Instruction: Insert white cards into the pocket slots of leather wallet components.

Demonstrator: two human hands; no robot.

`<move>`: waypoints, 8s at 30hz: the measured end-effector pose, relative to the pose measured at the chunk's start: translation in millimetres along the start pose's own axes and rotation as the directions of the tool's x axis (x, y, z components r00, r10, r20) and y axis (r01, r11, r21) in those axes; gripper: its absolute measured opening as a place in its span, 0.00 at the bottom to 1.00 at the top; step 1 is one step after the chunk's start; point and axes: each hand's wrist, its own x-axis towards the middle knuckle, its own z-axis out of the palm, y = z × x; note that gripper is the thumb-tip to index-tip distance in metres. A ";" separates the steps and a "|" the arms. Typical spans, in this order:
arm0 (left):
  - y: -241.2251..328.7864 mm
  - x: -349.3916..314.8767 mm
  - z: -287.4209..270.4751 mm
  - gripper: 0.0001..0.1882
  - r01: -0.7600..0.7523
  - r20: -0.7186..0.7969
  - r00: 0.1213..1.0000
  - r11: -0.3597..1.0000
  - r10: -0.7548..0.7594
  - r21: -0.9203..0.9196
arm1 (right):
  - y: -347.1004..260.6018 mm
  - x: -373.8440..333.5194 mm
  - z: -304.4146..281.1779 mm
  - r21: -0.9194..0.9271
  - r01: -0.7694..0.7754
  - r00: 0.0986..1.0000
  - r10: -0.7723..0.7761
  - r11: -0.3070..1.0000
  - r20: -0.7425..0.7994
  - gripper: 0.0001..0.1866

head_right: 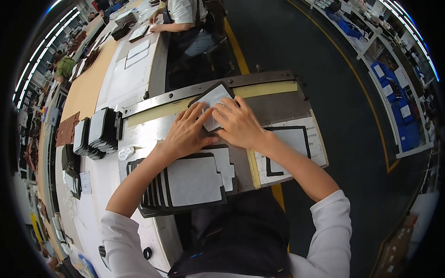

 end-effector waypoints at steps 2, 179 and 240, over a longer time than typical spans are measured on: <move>-3.6 5.0 3.5 0.34 0.026 0.085 0.996 0.996 -0.034 0.088 | 8.9 1.8 -4.1 0.032 0.058 0.997 -0.059 0.998 0.048 0.29; 97.3 -140.3 -77.6 0.39 0.194 0.039 0.981 0.979 -0.192 -0.055 | -58.5 -124.0 -112.5 0.022 -0.140 0.943 0.126 0.990 0.309 0.34; -8.9 15.5 27.5 0.29 -0.014 -0.111 0.993 0.985 0.033 0.171 | 18.1 -3.3 35.1 -0.122 -0.078 0.997 0.077 0.990 -0.011 0.24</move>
